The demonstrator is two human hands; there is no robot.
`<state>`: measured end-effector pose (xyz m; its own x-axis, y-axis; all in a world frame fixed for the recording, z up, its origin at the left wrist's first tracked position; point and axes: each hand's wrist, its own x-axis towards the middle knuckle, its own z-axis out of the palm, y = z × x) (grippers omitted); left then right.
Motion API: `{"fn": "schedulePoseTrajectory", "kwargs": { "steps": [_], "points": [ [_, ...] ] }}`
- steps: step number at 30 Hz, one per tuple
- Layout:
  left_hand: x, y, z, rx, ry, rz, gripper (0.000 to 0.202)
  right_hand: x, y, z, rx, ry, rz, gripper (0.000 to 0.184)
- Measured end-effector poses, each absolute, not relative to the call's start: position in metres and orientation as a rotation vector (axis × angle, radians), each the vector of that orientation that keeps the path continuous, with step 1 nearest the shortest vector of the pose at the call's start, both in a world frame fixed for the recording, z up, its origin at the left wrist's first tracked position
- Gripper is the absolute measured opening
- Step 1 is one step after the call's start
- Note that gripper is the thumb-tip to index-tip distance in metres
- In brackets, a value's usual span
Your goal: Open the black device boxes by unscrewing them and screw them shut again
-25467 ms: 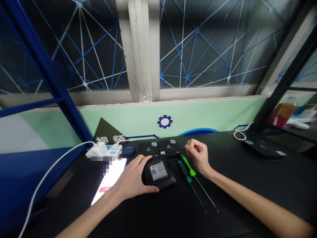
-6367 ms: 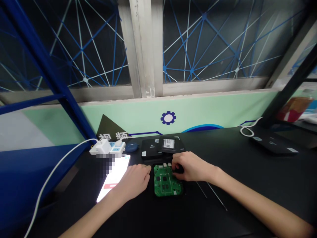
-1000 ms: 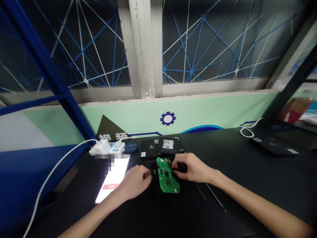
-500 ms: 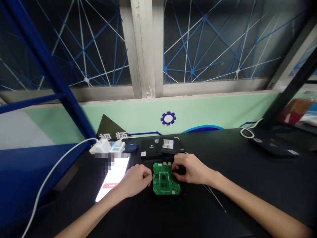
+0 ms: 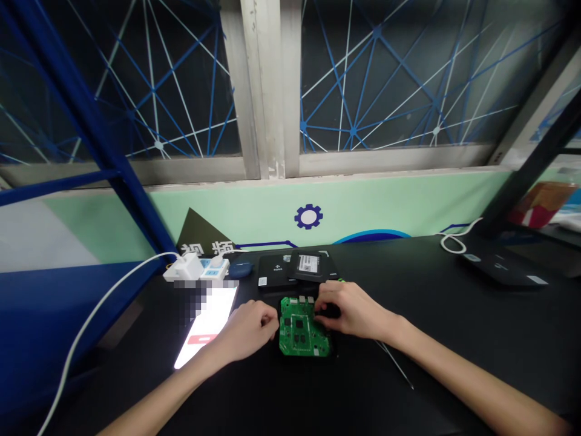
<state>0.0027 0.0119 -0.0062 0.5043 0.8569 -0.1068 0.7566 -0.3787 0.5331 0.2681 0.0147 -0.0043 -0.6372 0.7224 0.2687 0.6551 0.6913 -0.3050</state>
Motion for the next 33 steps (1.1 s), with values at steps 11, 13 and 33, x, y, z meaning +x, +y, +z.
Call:
{"fn": "schedulePoseTrajectory", "kwargs": {
  "steps": [11, 13, 33],
  "points": [
    [0.0036, 0.0135, -0.0042, 2.228, 1.342, 0.221, 0.031, 0.2674, 0.0149, -0.0074, -1.099, -2.560, 0.231, 0.005],
    [0.0040, 0.0128, -0.0039, 2.223, 1.350, 0.223, 0.031, 0.2676, 0.0154, -0.0086, -1.099, -2.558, 0.215, 0.005],
    [0.0031, 0.0129, -0.0110, 2.246, 1.377, 0.250, 0.031, 0.2685, 0.0163, -0.0088, -1.094, -2.530, 0.172, 0.008]
  ]
}}
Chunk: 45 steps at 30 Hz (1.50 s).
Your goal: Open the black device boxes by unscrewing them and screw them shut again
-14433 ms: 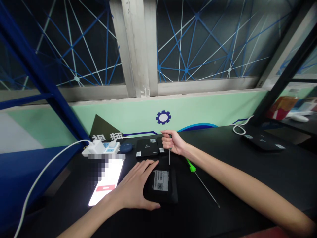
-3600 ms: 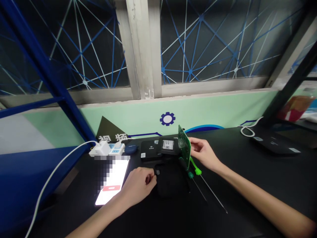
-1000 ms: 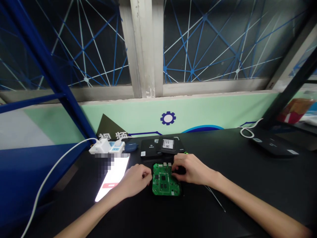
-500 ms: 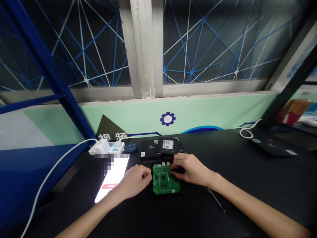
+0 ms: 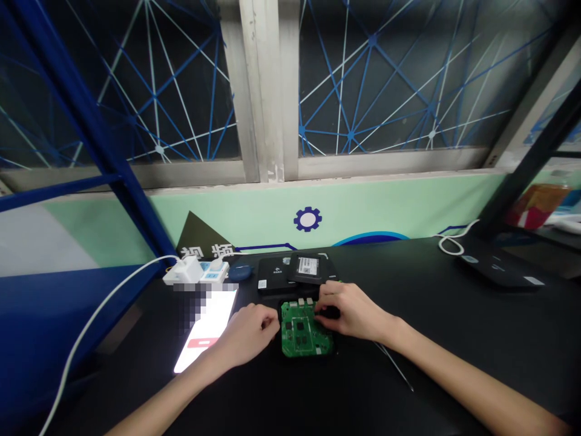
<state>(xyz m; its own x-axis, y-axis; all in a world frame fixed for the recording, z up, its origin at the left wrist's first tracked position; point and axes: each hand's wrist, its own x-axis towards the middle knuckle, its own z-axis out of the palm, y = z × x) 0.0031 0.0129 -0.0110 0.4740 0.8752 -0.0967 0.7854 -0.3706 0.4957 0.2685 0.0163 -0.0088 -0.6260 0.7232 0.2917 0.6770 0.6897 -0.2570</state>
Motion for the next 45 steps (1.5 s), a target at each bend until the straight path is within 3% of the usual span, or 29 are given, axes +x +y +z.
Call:
{"fn": "schedulePoseTrajectory", "kwargs": {
  "steps": [15, 35, 39, 45],
  "points": [
    [0.004, 0.013, -0.009, 2.209, 1.381, 0.257, 0.033, 0.279, 0.025, -0.002, -1.097, -2.313, 0.078, 0.017],
    [0.003, 0.011, -0.017, 2.271, 1.417, 0.316, 0.034, 0.269, 0.105, -0.010, -1.163, -2.411, 0.188, 0.086],
    [0.003, 0.012, -0.018, 2.263, 1.425, 0.299, 0.033, 0.268, 0.108, -0.011, -1.136, -2.407, 0.221, 0.086],
    [0.006, 0.010, -0.012, 2.253, 1.429, 0.280, 0.034, 0.269, 0.099, -0.004, -1.113, -2.315, 0.249, 0.072]
  ]
}}
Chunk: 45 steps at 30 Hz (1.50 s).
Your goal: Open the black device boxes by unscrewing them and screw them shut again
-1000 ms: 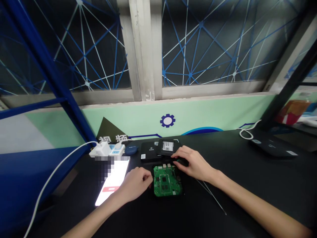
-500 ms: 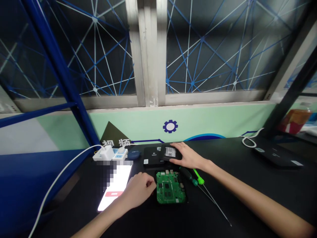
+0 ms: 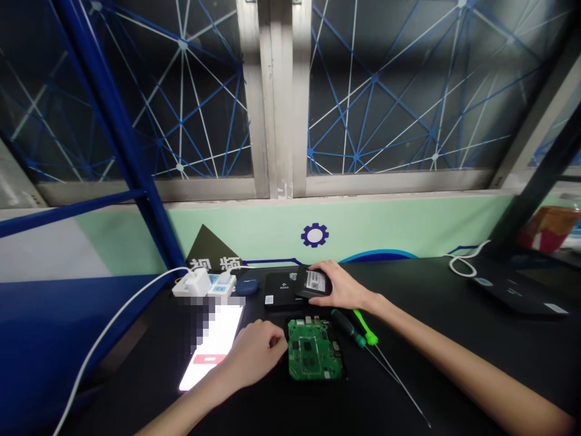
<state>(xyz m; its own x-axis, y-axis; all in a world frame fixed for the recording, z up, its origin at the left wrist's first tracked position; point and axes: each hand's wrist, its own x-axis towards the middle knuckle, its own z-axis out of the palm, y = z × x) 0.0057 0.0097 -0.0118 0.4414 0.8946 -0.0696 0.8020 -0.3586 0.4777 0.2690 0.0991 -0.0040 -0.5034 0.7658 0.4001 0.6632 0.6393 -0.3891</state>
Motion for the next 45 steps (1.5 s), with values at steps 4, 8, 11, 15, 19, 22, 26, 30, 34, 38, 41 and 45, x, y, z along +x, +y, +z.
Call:
{"fn": "schedulePoseTrajectory", "kwargs": {
  "steps": [4, 8, 11, 15, 19, 22, 26, 30, 34, 38, 41, 45],
  "points": [
    [0.006, 0.009, -0.010, 2.243, 1.429, 0.277, 0.033, 0.271, 0.083, 0.005, -1.094, -2.290, 0.285, 0.068],
    [0.005, 0.011, -0.011, 2.245, 1.402, 0.274, 0.032, 0.273, 0.058, 0.011, -1.113, -2.297, 0.351, 0.068],
    [0.003, 0.012, -0.010, 2.236, 1.383, 0.264, 0.032, 0.273, 0.041, 0.011, -1.049, -2.298, 0.378, 0.068],
    [0.001, 0.012, -0.007, 2.222, 1.356, 0.245, 0.033, 0.271, 0.027, 0.010, -1.011, -2.329, 0.411, 0.070],
    [0.001, 0.012, -0.001, 2.231, 1.329, 0.224, 0.033, 0.266, 0.017, 0.008, -0.982, -2.389, 0.446, 0.074],
    [0.002, 0.012, 0.003, 2.233, 1.305, 0.207, 0.035, 0.262, 0.012, 0.005, -0.977, -2.416, 0.471, 0.078],
    [0.002, 0.013, 0.004, 2.217, 1.292, 0.212, 0.036, 0.257, 0.008, 0.001, -0.971, -2.425, 0.474, 0.077],
    [0.000, 0.014, 0.000, 2.227, 1.288, 0.218, 0.037, 0.252, 0.007, -0.002, -0.950, -2.450, 0.457, 0.078],
    [-0.002, 0.015, -0.001, 2.231, 1.279, 0.217, 0.035, 0.249, 0.006, -0.005, -0.952, -2.453, 0.462, 0.079],
    [-0.001, 0.014, 0.000, 2.240, 1.294, 0.219, 0.032, 0.248, 0.006, -0.006, -0.962, -2.450, 0.471, 0.079],
    [-0.001, 0.012, 0.001, 2.246, 1.315, 0.215, 0.031, 0.248, 0.006, -0.006, -0.962, -2.454, 0.480, 0.078],
    [0.000, 0.012, 0.003, 2.249, 1.311, 0.205, 0.029, 0.249, 0.006, -0.008, -0.956, -2.454, 0.479, 0.078]
  ]
}}
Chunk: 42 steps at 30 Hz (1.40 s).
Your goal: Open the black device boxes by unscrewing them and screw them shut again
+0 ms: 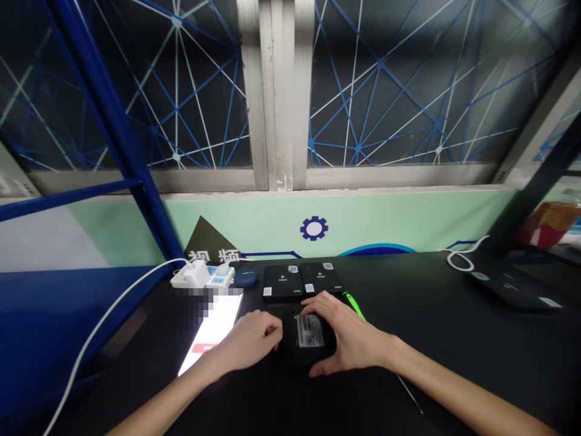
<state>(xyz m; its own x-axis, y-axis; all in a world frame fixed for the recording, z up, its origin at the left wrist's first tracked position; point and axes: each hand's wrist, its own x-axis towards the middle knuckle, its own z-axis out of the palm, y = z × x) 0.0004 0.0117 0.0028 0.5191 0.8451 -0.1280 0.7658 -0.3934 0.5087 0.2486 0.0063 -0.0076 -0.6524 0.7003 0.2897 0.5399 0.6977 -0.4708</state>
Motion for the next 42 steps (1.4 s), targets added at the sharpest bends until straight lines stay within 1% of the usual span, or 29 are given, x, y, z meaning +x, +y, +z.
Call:
{"fn": "schedulePoseTrajectory", "kwargs": {
  "steps": [6, 10, 12, 18, 27, 30, 33, 35, 42],
  "points": [
    [0.001, 0.012, 0.004, 2.230, 1.300, 0.215, 0.030, 0.250, 0.008, -0.010, -0.973, -2.462, 0.477, 0.086],
    [0.000, 0.013, 0.004, 2.210, 1.319, 0.224, 0.030, 0.251, 0.008, -0.005, -0.963, -2.490, 0.502, 0.079],
    [0.000, 0.013, 0.003, 2.207, 1.320, 0.227, 0.030, 0.251, 0.008, -0.004, -0.969, -2.503, 0.496, 0.079],
    [0.000, 0.014, 0.000, 2.205, 1.316, 0.238, 0.029, 0.254, 0.010, -0.005, -1.003, -2.535, 0.482, 0.093],
    [0.001, 0.012, 0.004, 2.162, 1.328, 0.258, 0.027, 0.255, 0.011, -0.003, -0.998, -2.577, 0.500, 0.096],
    [0.001, 0.013, -0.001, 2.167, 1.309, 0.335, 0.029, 0.256, 0.010, -0.001, -0.991, -2.588, 0.459, 0.095],
    [0.000, 0.015, -0.007, 2.197, 1.311, 0.384, 0.034, 0.258, 0.010, 0.000, -1.014, -2.604, 0.383, 0.099],
    [0.000, 0.016, -0.009, 2.213, 1.319, 0.382, 0.037, 0.259, 0.012, 0.000, -1.009, -2.623, 0.358, 0.100],
    [0.001, 0.016, -0.009, 2.246, 1.332, 0.350, 0.040, 0.261, 0.011, 0.003, -1.002, -2.663, 0.350, 0.097]
  ]
}}
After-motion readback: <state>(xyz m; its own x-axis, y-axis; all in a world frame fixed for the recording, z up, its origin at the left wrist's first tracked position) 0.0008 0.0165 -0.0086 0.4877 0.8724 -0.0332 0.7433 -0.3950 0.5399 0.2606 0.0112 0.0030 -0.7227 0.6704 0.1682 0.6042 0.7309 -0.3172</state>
